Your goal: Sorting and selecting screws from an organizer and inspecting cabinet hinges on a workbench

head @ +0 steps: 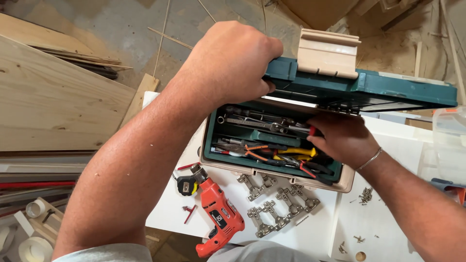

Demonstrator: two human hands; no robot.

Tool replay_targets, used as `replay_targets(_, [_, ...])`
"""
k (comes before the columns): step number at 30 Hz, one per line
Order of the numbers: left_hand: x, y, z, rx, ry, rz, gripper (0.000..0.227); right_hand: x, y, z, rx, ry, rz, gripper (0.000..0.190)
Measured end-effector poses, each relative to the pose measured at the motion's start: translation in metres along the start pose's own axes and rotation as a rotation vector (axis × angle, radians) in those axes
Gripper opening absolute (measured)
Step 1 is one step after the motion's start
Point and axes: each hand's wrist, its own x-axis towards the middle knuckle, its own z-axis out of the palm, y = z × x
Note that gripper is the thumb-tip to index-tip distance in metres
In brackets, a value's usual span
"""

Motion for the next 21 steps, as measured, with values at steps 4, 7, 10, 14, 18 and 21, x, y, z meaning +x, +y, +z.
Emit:
replay_targets(4, [-0.001,0.0,0.003,-0.03,0.03,0.003,0.028,-0.006,-0.009,-0.004,-0.077,0.148,-0.08,0.009])
replay_targets(7, [-0.001,-0.001,0.003,-0.05,0.037,0.006,0.024,-0.014,-0.005,0.002,0.008,0.358,-0.078,0.031])
replay_targets(10, [0.001,-0.001,0.006,-0.031,0.051,0.012,0.025,-0.018,-0.003,0.009,-0.015,0.498,-0.156,0.019])
replay_targets(14, [0.002,-0.002,0.005,-0.023,0.041,0.009,0.024,-0.006,-0.027,0.001,-0.043,0.621,-0.205,0.009])
replay_targets(18, [0.002,-0.002,0.007,-0.022,0.081,0.033,0.025,0.028,-0.079,-0.014,0.397,0.148,-0.008,0.036])
replay_targets(21, [0.003,-0.001,0.007,-0.017,0.072,0.025,0.026,0.062,-0.109,0.003,0.516,-0.033,-0.124,0.037])
